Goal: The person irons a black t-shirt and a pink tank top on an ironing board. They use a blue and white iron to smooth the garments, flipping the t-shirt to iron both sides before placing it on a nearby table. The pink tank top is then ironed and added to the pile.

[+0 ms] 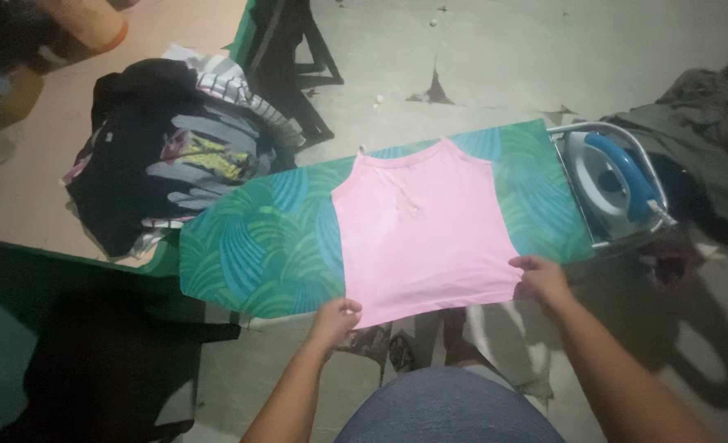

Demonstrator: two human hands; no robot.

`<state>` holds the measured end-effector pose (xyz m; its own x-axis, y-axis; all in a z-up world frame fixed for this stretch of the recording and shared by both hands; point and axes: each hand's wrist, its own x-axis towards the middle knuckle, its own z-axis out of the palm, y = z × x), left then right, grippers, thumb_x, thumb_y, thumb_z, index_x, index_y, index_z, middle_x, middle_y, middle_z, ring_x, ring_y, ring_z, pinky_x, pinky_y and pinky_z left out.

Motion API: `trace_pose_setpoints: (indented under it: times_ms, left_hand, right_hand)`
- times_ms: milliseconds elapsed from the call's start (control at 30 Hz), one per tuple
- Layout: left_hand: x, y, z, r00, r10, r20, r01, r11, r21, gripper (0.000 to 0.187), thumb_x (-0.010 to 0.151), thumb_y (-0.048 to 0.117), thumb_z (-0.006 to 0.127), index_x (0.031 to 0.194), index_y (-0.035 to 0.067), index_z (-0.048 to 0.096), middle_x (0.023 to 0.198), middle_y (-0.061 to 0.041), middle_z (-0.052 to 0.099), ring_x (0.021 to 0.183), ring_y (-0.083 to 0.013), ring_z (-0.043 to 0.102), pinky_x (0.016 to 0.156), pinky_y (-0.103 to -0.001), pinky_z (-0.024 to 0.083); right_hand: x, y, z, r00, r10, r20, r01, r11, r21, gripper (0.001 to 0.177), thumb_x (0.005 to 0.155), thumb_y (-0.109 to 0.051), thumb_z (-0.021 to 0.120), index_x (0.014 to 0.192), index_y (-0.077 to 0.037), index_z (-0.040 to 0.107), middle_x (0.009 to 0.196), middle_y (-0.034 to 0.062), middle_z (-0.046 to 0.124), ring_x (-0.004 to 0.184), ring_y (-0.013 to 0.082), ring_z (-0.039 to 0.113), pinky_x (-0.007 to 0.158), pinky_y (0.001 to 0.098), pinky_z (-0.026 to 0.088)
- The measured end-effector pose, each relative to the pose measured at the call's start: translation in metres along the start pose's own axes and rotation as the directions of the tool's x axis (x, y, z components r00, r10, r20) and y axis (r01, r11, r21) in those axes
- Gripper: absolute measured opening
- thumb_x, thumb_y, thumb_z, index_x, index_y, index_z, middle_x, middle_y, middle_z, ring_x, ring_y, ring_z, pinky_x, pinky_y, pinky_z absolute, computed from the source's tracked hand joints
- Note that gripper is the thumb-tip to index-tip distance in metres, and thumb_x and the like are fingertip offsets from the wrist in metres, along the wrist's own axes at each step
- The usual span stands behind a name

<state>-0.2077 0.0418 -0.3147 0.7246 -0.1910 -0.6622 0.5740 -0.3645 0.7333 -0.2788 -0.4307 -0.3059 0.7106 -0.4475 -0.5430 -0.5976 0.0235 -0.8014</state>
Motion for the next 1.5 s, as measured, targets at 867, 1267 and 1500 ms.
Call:
trace_pose_setpoints:
  times_ms: [867, 1267, 1500]
  left_hand:
    - [0.049, 0.212, 0.098, 0.911, 0.409, -0.059, -0.159, 0.479, 0.864, 0.075, 0.090, 0.032, 0.070, 0.154, 0.012, 0.036, 0.163, -0.024, 0.020, 0.150, -0.0464, 0.019, 0.121, -0.050, 0.023]
    - [0.049, 0.224, 0.115, 0.911, 0.361, -0.198, 0.003, 0.474, 0.881, 0.060, 0.093, 0.035, 0.066, 0.145, 0.014, 0.046, 0.162, -0.019, 0.028, 0.148, -0.0419, 0.027, 0.118, -0.050, 0.032]
    - [0.048, 0.227, 0.105, 0.893, 0.416, -0.172, -0.033, 0.441, 0.897, 0.060, 0.093, 0.037, 0.066, 0.144, 0.011, 0.047, 0.159, -0.020, 0.032, 0.145, -0.0419, 0.032, 0.116, -0.051, 0.032]
  right_hand:
    - [0.112, -0.181, -0.134, 0.934, -0.263, -0.241, -0.068, 0.532, -0.844, 0.064, 0.083, -0.025, 0.080, 0.140, -0.005, 0.059, 0.133, 0.0281, 0.058, 0.123, 0.0438, 0.059, 0.101, 0.0534, 0.051]
    - [0.161, -0.159, -0.152, 0.969, -0.123, -0.216, -0.104, 0.589, -0.802, 0.064, 0.086, -0.037, 0.077, 0.133, 0.001, 0.055, 0.121, 0.0269, 0.070, 0.112, 0.0422, 0.070, 0.096, 0.0514, 0.056]
    - [0.057, -0.216, -0.090, 0.995, -0.099, 0.005, 0.075, 0.721, -0.689, 0.069, 0.089, -0.039, 0.071, 0.146, -0.009, 0.047, 0.111, 0.0229, 0.074, 0.094, 0.0344, 0.077, 0.085, 0.0481, 0.062]
